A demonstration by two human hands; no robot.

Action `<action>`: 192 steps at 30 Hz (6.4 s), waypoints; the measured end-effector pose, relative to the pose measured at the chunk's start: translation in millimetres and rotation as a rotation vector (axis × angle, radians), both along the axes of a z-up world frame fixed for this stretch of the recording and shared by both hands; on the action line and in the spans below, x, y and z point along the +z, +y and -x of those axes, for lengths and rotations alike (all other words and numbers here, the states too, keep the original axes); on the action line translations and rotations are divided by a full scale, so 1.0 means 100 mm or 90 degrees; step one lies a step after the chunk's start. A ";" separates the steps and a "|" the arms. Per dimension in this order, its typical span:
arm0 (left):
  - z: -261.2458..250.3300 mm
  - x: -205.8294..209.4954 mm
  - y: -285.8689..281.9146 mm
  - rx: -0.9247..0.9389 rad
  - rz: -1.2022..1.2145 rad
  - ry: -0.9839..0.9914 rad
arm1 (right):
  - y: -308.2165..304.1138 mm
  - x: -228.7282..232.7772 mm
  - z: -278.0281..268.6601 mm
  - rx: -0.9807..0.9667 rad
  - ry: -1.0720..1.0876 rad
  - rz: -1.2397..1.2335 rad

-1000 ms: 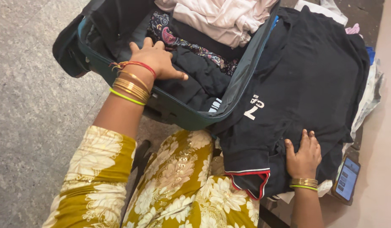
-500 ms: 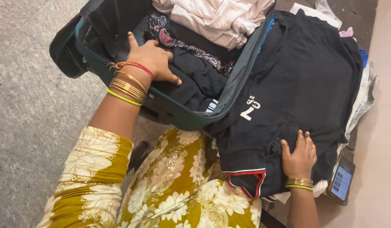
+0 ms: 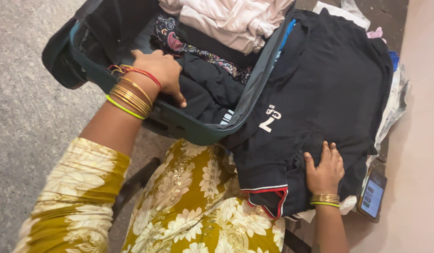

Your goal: The person organizes and packs various pieces of clothing, including folded items and a black sweatshirt, into a suitcase while seated.

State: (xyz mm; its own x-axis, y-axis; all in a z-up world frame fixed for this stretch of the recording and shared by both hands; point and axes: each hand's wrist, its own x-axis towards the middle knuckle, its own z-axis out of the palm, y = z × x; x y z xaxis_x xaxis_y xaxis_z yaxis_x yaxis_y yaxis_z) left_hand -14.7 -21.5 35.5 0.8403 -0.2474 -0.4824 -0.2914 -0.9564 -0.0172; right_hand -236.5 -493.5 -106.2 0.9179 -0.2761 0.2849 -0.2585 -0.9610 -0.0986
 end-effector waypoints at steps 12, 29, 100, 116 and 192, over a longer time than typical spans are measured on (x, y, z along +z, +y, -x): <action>0.11 0.23 0.43 -0.063 0.143 -0.042 | 0.02 0.01 0.00 0.001 0.006 0.018; 0.48 -0.19 0.73 -0.153 0.554 -0.457 | 2.40 1.55 -0.84 0.510 -0.102 -0.233; 1.21 -0.01 0.31 0.059 0.539 -0.273 | 2.12 1.14 -0.04 0.252 -0.245 -0.224; 1.12 -0.21 0.32 0.034 0.566 -0.277 | 2.25 0.59 0.22 0.348 0.029 -1.587; 1.78 -0.87 -1.17 0.461 1.296 0.566 | 0.64 0.14 0.81 0.065 -0.005 -1.323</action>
State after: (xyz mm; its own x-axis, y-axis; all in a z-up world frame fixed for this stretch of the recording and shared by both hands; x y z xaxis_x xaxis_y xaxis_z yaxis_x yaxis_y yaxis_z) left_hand -192.5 -138.4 -51.6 0.7801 -0.5724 -0.2525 0.5807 0.5124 0.6326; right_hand -317.8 -429.3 -92.4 0.9479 -0.0801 -0.3085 -0.2174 0.5452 -0.8096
